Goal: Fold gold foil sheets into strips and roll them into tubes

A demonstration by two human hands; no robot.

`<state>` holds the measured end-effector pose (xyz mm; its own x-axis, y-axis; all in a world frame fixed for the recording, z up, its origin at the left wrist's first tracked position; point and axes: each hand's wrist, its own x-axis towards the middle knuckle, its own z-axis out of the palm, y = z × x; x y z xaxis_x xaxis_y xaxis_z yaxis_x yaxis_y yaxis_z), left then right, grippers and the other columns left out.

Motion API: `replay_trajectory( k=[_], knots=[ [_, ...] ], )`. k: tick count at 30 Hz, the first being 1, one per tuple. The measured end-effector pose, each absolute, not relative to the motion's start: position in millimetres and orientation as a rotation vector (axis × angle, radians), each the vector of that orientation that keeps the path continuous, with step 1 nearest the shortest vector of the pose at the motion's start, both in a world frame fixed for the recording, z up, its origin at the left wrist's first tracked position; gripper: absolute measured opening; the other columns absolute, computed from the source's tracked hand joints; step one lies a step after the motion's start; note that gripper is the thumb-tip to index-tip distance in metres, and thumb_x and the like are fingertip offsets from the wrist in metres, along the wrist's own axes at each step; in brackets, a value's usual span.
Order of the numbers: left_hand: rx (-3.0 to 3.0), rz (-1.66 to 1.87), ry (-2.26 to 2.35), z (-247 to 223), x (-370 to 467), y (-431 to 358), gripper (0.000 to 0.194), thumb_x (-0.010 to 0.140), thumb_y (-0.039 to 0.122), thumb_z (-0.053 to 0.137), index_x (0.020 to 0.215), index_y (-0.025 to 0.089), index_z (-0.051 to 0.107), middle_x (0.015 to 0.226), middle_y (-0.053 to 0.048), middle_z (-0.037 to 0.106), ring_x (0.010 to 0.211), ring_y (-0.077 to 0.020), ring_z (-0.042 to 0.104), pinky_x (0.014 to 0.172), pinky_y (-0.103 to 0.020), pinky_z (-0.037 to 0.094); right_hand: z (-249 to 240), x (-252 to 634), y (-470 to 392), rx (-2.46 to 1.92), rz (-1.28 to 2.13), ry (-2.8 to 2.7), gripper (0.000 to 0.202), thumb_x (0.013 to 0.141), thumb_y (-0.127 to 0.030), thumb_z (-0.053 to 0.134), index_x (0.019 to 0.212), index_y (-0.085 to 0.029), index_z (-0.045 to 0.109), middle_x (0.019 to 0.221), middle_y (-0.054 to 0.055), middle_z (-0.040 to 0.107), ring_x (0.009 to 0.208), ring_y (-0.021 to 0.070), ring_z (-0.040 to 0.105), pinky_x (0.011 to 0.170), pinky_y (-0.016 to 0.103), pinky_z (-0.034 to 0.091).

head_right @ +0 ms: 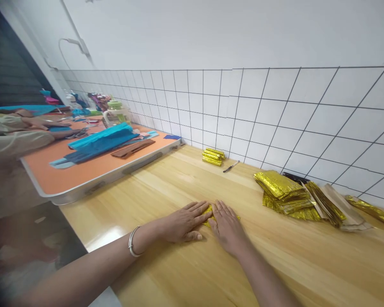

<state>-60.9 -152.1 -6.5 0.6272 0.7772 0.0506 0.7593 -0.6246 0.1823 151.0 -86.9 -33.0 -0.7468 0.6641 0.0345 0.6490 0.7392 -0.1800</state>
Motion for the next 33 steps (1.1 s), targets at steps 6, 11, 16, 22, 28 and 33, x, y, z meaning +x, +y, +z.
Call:
replay_trajectory(
  k=[6,11,16,22,28,33],
  knots=[
    [2.710,0.221,1.289,-9,-61,-151,0.078,0.087,0.063,0.031,0.146,0.018,0.008,0.150,-0.014,0.011,0.138,-0.0290,0.011,0.111,-0.043,0.014,-36,150,-85,-1.042,0.196,-2.845,0.059,0.094,-0.049,0.017,0.144,-0.017,0.024,0.151,0.007,0.019,0.138,0.0189,0.012,0.112,0.041,0.016],
    [2.707,0.220,1.293,-10,-61,-151,0.077,0.087,0.063,0.030,0.146,0.017,0.009,0.151,-0.014,0.011,0.138,-0.0294,0.011,0.111,-0.044,0.014,-36,150,-88,-1.052,0.144,-2.845,0.060,0.094,-0.048,0.016,0.144,-0.016,0.023,0.150,0.007,0.019,0.138,0.0190,0.013,0.112,0.041,0.015],
    [2.707,0.211,1.302,-9,-61,-153,0.077,0.088,0.063,0.027,0.146,0.016,0.008,0.151,-0.014,0.010,0.138,-0.0287,0.012,0.112,-0.043,0.013,-35,149,-89,-1.057,0.112,-2.856,0.061,0.094,-0.049,0.014,0.144,-0.016,0.021,0.150,0.007,0.019,0.138,0.0194,0.013,0.112,0.041,0.014],
    [2.698,0.208,1.303,-9,-65,-154,0.079,0.087,0.064,0.025,0.146,0.014,0.008,0.151,-0.013,0.011,0.138,-0.0276,0.012,0.112,-0.041,0.011,-37,152,-88,-1.035,0.079,-2.877,0.061,0.094,-0.049,0.016,0.144,-0.016,0.020,0.150,0.007,0.017,0.138,0.0201,0.012,0.112,0.042,0.014],
    [2.697,0.226,1.269,-13,-69,-153,0.077,0.089,0.063,0.024,0.145,0.011,0.012,0.150,-0.014,0.014,0.139,-0.0267,0.011,0.113,-0.039,0.010,-37,172,-87,-1.006,0.073,-2.932,0.061,0.093,-0.052,0.020,0.146,-0.021,0.014,0.151,0.006,0.013,0.138,0.0209,0.011,0.112,0.044,0.015],
    [2.701,0.240,1.221,-11,-74,-151,0.079,0.087,0.064,0.027,0.145,0.012,0.014,0.150,-0.014,0.014,0.138,-0.0282,0.013,0.112,-0.041,0.012,-37,187,-89,-1.019,0.051,-2.943,0.060,0.093,-0.051,0.022,0.146,-0.024,0.009,0.152,0.005,0.010,0.138,0.0204,0.010,0.112,0.044,0.015]
  ],
)
